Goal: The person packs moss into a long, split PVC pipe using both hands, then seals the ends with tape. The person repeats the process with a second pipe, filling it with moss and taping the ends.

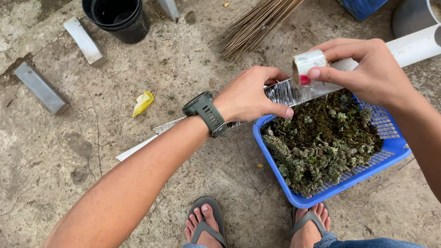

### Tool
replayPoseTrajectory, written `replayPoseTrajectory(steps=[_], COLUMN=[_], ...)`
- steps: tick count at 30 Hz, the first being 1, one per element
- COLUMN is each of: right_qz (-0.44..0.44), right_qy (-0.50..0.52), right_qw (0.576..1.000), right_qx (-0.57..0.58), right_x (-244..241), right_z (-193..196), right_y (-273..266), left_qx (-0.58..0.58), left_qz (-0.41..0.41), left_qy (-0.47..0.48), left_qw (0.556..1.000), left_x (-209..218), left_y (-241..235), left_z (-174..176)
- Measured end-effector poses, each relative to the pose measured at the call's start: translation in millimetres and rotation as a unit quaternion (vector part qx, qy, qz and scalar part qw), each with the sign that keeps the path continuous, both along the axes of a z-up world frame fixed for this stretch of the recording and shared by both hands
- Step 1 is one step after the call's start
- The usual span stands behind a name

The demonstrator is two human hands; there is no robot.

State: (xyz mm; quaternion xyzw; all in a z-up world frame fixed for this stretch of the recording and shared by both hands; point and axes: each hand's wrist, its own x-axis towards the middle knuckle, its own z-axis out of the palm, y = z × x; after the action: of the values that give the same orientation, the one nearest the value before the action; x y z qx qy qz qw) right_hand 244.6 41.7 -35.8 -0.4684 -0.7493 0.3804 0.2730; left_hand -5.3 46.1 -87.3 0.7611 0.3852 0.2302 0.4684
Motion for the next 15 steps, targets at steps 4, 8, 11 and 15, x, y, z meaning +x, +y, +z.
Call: replayPoseTrajectory(steps=[4, 8, 11, 15], right_qz=[0.035, 0.058, 0.041, 0.029], right_qy=[-0.010, -0.034, -0.016, -0.060], right_qw=[0.999, 0.997, 0.998, 0.988], right_qx=[0.024, 0.041, 0.049, 0.140], right_x=[7.6, 9.9, 5.4, -4.6], right_z=[5.0, 13.0, 16.1, 15.3], right_y=[3.9, 1.3, -4.7, -17.2], left_qx=[0.035, 0.047, 0.048, 0.112], left_qz=[-0.003, 0.057, 0.103, 0.110], left_qy=[0.033, 0.090, 0.097, 0.063], left_qw=[0.999, 0.993, 0.989, 0.986], left_x=[-1.0, 4.4, 8.2, 9.5], left_y=[0.6, -6.8, -13.3, -18.1], left_z=[7.9, 24.3, 35.9, 42.4])
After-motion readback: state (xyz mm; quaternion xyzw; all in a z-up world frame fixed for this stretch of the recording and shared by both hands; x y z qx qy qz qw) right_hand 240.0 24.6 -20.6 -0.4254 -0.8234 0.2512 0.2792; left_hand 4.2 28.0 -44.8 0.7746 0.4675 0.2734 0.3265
